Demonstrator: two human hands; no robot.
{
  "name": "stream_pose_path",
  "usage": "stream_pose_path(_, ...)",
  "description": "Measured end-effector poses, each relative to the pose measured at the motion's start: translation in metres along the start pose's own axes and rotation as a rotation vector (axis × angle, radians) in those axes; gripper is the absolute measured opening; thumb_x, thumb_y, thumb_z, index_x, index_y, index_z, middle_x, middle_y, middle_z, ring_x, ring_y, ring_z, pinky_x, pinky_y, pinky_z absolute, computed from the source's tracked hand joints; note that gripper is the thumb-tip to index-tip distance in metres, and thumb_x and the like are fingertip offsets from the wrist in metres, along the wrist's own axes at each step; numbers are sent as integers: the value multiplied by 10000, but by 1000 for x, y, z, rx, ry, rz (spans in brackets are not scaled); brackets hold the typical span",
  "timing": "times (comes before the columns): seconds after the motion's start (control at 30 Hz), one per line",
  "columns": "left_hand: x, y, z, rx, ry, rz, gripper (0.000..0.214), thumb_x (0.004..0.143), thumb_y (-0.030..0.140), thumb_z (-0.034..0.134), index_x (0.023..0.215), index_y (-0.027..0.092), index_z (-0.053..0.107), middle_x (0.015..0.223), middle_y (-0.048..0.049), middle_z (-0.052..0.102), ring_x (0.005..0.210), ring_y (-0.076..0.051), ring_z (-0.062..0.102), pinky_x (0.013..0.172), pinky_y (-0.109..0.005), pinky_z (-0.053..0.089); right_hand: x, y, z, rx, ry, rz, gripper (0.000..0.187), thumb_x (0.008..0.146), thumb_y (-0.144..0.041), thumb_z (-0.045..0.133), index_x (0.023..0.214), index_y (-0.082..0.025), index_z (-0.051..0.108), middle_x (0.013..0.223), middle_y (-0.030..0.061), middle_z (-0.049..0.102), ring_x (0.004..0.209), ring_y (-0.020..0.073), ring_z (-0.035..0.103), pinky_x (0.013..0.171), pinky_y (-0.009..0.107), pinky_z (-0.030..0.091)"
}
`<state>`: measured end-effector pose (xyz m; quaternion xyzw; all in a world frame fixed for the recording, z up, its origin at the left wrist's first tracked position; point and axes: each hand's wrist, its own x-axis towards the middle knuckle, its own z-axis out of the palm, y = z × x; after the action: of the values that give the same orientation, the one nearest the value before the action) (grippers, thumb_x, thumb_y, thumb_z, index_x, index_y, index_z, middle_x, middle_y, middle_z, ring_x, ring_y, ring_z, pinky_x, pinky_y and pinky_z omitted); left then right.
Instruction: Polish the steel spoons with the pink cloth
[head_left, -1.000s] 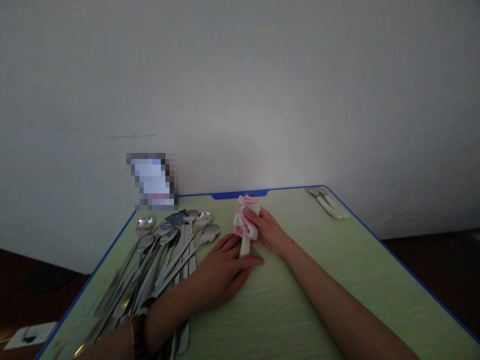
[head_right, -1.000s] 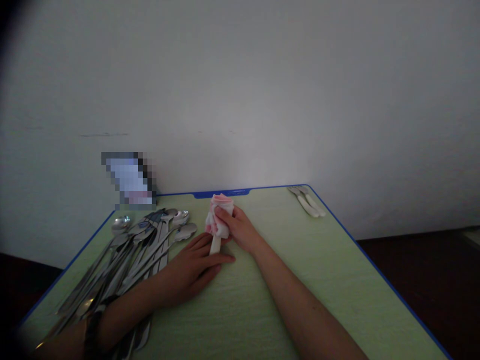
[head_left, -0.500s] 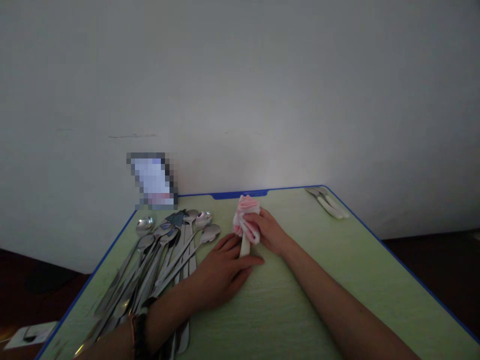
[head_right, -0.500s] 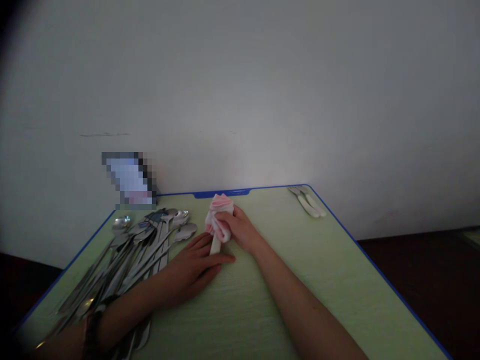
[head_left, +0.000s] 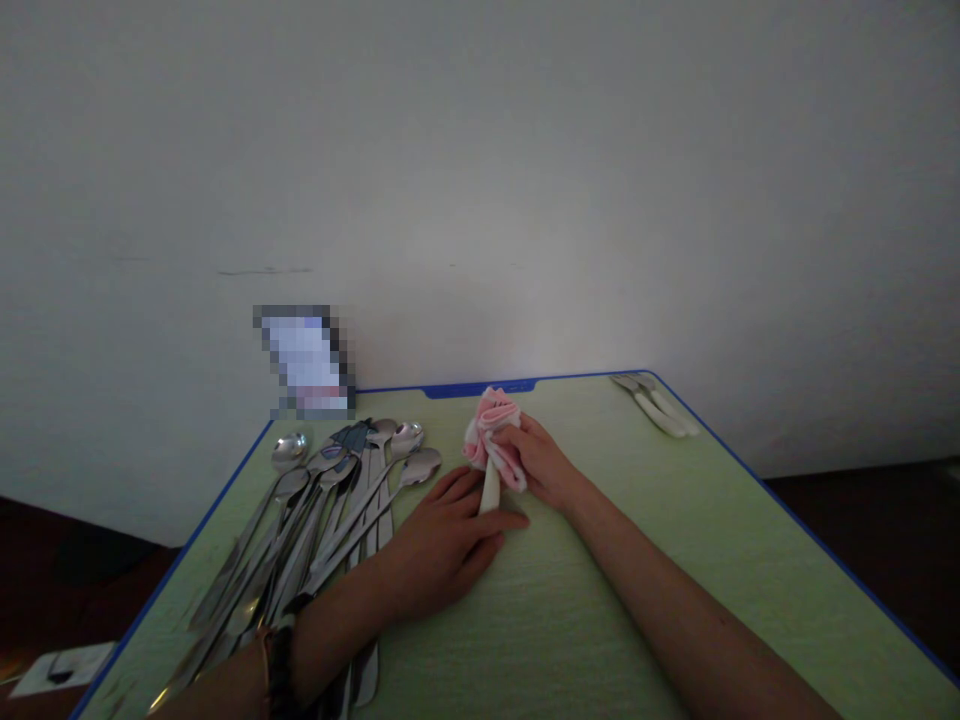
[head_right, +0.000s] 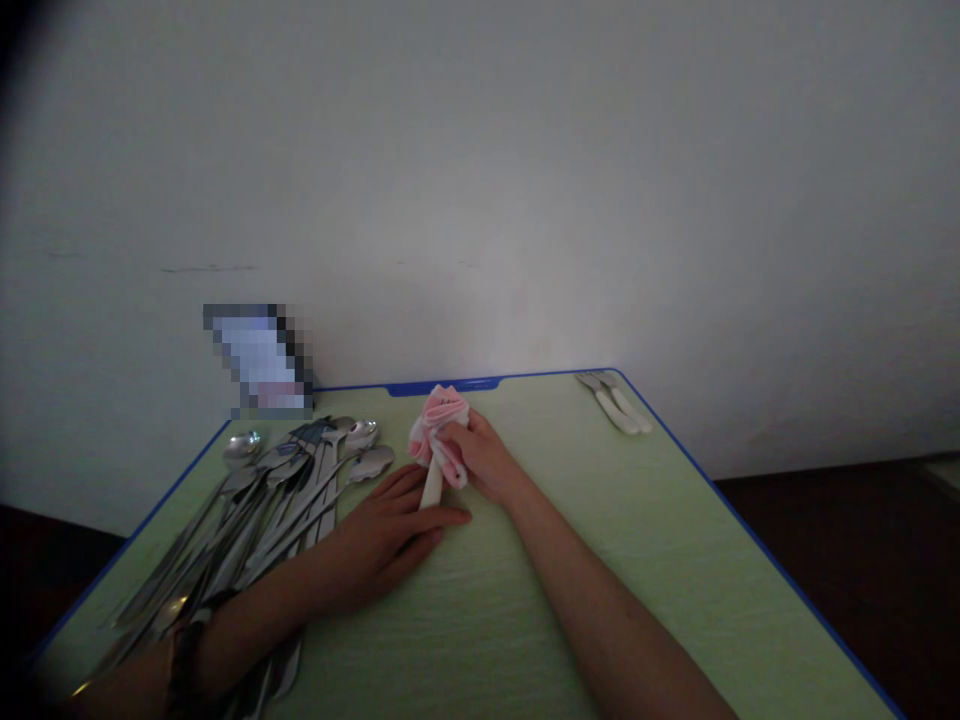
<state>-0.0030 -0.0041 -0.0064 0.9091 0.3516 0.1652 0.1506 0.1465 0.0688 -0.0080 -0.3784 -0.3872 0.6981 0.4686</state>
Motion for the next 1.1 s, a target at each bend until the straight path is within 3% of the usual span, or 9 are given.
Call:
stream_pose_path(0.27, 0, -1, 1, 1, -1, 7, 318, 904, 243, 475, 1193, 306, 590, 1070, -53, 617, 1098, -236, 481, 1044, -475, 309, 0, 1, -2, -11, 1, -5, 163, 575, -189, 566, 736, -185, 542, 552, -60, 533, 462, 78, 410, 438, 207, 311)
stream_pose_path(0.5, 0, 0, 1, 2, -4, -3, 325, 905, 233, 474, 1199, 312, 588, 1108, -50, 615, 1124, -236, 474, 1052, -472, 301, 3, 4, -4, -29, 12, -22, 183, 562, -210, 581, 742, -180, 571, 612, -36, 579, 530, 101, 478, 497, 221, 363)
stream_pose_path(0.87, -1, -1, 1, -4, 7, 3, 321, 906, 240, 476, 1199, 313, 585, 1103, -48, 617, 1121, -232, 479, 1050, -468, 306, 3, 4, -3, -24, 10, -14, 173, 546, -214, 581, 715, -181, 568, 551, -53, 545, 468, 82, 438, 434, 201, 336)
stream_pose_path(1.1, 0, -1, 0, -3, 7, 18, 327, 897, 226, 484, 1197, 308, 585, 1115, -44, 614, 1123, -236, 477, 1050, -475, 303, 1, -1, 1, -6, -18, 1, 161, 554, -212, 575, 712, -178, 576, 564, -34, 582, 487, 99, 486, 430, 205, 357)
